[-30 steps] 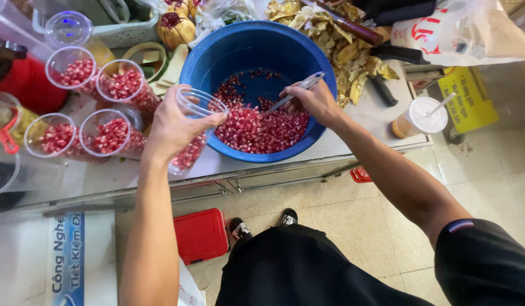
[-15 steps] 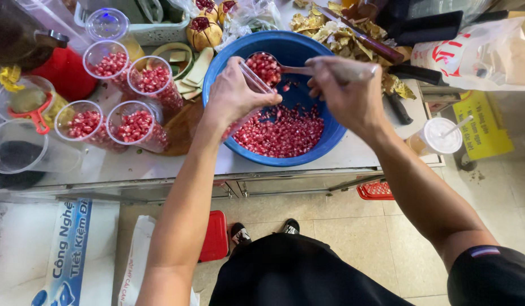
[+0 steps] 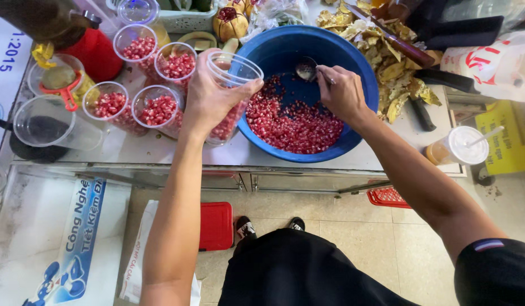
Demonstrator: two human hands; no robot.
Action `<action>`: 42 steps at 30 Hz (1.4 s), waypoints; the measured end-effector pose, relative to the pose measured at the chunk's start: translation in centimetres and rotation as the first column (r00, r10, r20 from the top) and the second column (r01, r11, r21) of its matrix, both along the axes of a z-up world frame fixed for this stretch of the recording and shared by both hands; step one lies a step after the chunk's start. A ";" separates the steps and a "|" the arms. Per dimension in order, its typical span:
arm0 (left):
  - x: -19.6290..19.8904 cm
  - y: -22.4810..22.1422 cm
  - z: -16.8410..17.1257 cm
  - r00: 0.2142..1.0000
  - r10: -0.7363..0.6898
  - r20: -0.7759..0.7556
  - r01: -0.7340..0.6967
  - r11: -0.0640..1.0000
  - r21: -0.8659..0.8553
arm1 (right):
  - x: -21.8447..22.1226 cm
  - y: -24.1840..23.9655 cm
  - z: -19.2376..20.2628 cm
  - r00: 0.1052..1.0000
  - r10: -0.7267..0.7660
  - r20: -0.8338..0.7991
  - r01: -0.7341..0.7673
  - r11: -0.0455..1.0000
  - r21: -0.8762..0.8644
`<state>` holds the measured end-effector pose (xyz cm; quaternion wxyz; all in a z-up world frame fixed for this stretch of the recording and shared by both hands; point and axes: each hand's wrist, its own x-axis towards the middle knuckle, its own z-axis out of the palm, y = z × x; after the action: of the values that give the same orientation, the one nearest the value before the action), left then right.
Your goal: The person fills plastic cups with pomegranate seeds from a large blue bowl using a slotted spoon and then places plastic lids on the filled cups.
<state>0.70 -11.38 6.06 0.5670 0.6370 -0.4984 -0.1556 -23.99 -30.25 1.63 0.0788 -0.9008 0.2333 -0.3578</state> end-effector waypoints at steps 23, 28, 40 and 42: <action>-0.3 0.5 -3.4 1.000 -0.005 -0.014 0.007 0.984 0.175 | -2.0 -2.0 -3.9 0.982 0.028 0.184 -0.186 0.207 0.960; -0.7 -0.6 -2.3 0.986 -0.062 0.156 0.005 0.940 0.341 | -3.6 -1.8 -0.6 0.978 -0.071 0.195 -0.169 0.270 0.948; -4.8 -4.9 1.3 0.957 -0.046 0.287 -0.061 0.934 0.353 | -3.5 4.8 11.2 0.958 0.104 0.269 -0.215 0.877 0.430; -4.9 -4.7 1.8 0.984 0.023 0.177 -0.059 0.978 0.198 | -3.3 7.6 11.4 0.965 0.199 0.173 -0.225 0.963 0.148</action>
<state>-4.18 -16.08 7.91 0.4567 0.7128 -0.5143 -0.1374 -27.33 -22.66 13.02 0.2095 -0.8801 0.1571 -0.3960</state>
